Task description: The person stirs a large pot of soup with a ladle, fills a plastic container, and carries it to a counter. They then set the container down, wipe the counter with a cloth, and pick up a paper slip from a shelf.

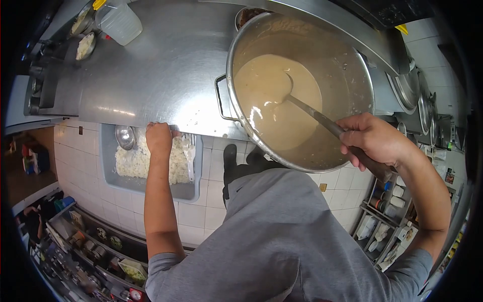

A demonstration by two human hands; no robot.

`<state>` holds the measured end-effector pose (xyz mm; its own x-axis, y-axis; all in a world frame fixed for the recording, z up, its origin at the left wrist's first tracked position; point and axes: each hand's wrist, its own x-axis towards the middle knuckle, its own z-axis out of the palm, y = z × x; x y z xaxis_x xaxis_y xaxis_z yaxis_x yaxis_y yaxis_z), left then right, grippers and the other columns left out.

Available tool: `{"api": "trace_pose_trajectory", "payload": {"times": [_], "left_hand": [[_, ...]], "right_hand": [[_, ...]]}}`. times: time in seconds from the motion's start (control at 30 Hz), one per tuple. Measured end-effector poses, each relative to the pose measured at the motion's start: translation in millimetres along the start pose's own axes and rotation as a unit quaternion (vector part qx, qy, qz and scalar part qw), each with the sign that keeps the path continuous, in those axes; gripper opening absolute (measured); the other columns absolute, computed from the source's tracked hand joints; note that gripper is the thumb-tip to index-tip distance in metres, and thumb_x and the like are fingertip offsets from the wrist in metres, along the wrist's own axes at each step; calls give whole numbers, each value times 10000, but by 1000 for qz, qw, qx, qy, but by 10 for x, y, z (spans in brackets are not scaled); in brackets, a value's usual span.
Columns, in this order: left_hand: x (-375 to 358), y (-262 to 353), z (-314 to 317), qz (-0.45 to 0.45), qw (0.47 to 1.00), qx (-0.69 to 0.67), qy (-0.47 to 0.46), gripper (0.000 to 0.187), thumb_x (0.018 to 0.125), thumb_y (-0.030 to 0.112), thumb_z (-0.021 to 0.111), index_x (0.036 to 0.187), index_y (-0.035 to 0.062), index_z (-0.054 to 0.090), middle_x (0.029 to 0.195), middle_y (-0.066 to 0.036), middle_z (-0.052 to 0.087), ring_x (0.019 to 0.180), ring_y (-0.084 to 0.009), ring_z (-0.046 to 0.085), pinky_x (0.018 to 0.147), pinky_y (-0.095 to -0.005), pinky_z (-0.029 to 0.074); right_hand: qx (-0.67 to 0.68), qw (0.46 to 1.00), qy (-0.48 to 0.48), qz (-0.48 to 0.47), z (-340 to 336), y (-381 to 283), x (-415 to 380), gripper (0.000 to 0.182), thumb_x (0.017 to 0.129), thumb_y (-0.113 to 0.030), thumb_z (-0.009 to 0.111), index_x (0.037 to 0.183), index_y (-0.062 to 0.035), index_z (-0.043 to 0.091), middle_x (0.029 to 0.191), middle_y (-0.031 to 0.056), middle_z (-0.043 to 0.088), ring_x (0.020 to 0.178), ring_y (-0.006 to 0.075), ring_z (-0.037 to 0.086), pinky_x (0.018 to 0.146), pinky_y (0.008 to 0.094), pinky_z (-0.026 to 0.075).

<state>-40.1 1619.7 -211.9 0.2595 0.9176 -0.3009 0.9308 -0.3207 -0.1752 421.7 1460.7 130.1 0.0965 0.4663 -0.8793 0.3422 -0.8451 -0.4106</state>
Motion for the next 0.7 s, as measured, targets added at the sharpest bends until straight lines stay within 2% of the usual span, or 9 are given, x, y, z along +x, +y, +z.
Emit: {"api": "trace_pose_trajectory", "payload": {"times": [0.1, 0.17, 0.23, 0.3, 0.53, 0.7], "left_hand": [[-16, 7, -18, -6, 1000, 8, -13, 630, 753, 595, 886, 963, 3, 840, 1041, -215, 803, 1115, -377, 752, 1110, -423, 524], [15, -46, 173, -6, 999, 32, 32, 624, 749, 601, 885, 943, 10, 843, 1061, -221, 801, 1128, -373, 750, 1109, -422, 525], [3, -30, 94, -8, 999, 24, 22, 625, 750, 604, 883, 942, 11, 843, 1071, -224, 799, 1132, -374, 749, 1111, -422, 524], [5, -12, 52, -9, 1000, 16, 11, 625, 752, 607, 880, 941, 12, 843, 1081, -226, 798, 1137, -374, 747, 1113, -421, 522], [25, -25, 31, -2, 1000, 15, -6, 613, 752, 606, 879, 916, 16, 845, 1036, -216, 803, 1117, -367, 753, 1088, -422, 526], [41, -30, 30, 0, 1000, 9, -5, 601, 751, 601, 881, 897, 19, 842, 1024, -217, 806, 1094, -357, 759, 1081, -420, 529]], "right_hand": [[16, 1000, -1, -10, 13, -8, 76, 310, 1073, -89, 573, 1301, 88, 685, 849, 51, 674, 596, 131, 671, 506, 300, 580], [27, 1000, -6, -13, 6, -8, 130, 326, 1077, -86, 569, 1335, 82, 675, 872, 51, 675, 610, 130, 673, 505, 301, 581], [38, 999, -10, -17, -2, 21, 196, 343, 1081, -83, 565, 1369, 75, 665, 895, 52, 676, 624, 128, 674, 504, 302, 582], [69, 997, -19, -18, -29, 73, 274, 412, 1094, -81, 564, 1484, 43, 614, 930, 42, 675, 628, 107, 646, 523, 271, 566], [116, 993, -6, -6, 117, 172, 410, 417, 1102, -73, 555, 1504, 31, 590, 902, 22, 629, 622, 93, 590, 508, 257, 525], [96, 993, -35, -63, 155, 356, 458, 351, 1114, -97, 578, 1436, 37, 626, 881, 18, 612, 623, 78, 585, 498, 255, 507]]}}
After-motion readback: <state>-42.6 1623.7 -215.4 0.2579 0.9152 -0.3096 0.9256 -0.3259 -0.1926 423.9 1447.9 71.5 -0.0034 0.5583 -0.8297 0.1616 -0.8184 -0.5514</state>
